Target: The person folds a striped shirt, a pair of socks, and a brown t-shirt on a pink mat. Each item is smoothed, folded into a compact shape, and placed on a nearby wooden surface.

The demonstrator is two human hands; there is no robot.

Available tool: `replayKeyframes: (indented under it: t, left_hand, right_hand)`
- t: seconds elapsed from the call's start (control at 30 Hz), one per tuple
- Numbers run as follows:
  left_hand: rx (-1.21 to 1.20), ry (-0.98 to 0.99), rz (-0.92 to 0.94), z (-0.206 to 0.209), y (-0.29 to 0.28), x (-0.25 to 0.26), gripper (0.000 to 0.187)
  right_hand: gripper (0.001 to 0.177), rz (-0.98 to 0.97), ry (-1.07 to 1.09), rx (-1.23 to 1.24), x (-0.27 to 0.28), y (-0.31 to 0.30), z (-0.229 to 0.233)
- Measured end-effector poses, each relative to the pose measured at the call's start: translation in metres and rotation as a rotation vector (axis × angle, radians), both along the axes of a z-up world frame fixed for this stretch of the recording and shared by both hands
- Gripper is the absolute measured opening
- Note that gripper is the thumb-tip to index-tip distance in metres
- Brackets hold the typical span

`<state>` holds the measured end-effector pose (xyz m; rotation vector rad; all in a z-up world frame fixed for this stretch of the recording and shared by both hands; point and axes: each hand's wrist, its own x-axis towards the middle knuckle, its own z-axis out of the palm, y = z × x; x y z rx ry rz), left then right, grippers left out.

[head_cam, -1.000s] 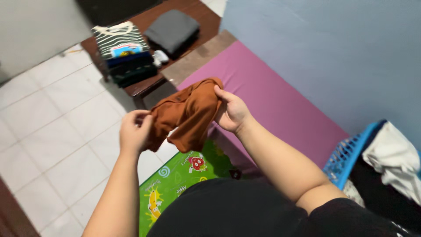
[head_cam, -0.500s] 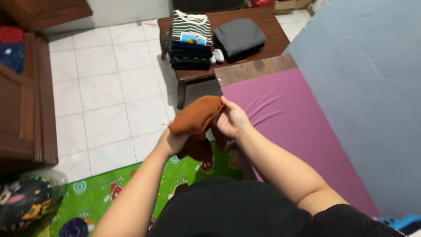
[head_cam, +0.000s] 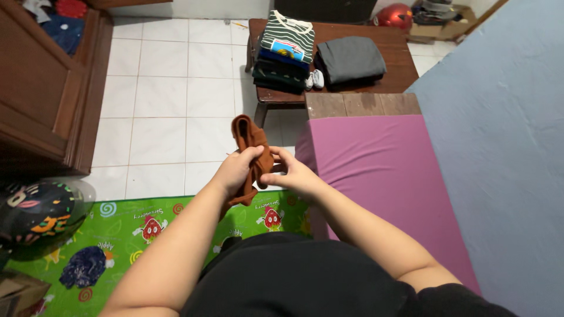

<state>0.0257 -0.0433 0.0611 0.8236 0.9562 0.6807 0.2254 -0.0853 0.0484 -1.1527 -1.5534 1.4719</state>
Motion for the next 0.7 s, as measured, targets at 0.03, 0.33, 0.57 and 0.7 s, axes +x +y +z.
replayKeyframes:
  t: [0.03, 0.33, 0.57, 0.7]
  left_hand:
    - [0.047, 0.003, -0.040, 0.001, -0.002, 0.001, 0.043]
    - [0.561, 0.449, -0.031, 0.011, -0.001, -0.049, 0.034]
    - [0.341, 0.482, 0.383, 0.047, -0.016, -0.072, 0.010]
    - [0.329, 0.451, 0.296, 0.057, -0.024, -0.053, 0.025]
  right_hand:
    - [0.068, -0.030, -0.002, -0.014, -0.001, 0.000, -0.002]
    - [0.024, -0.440, -0.008, -0.139, 0.034, 0.046, -0.032]
    - [0.027, -0.408, 0.235, 0.013, 0.057, 0.055, -0.009]
    - [0.027, -0.470, 0.410, -0.196, 0.047, 0.045, 0.022]
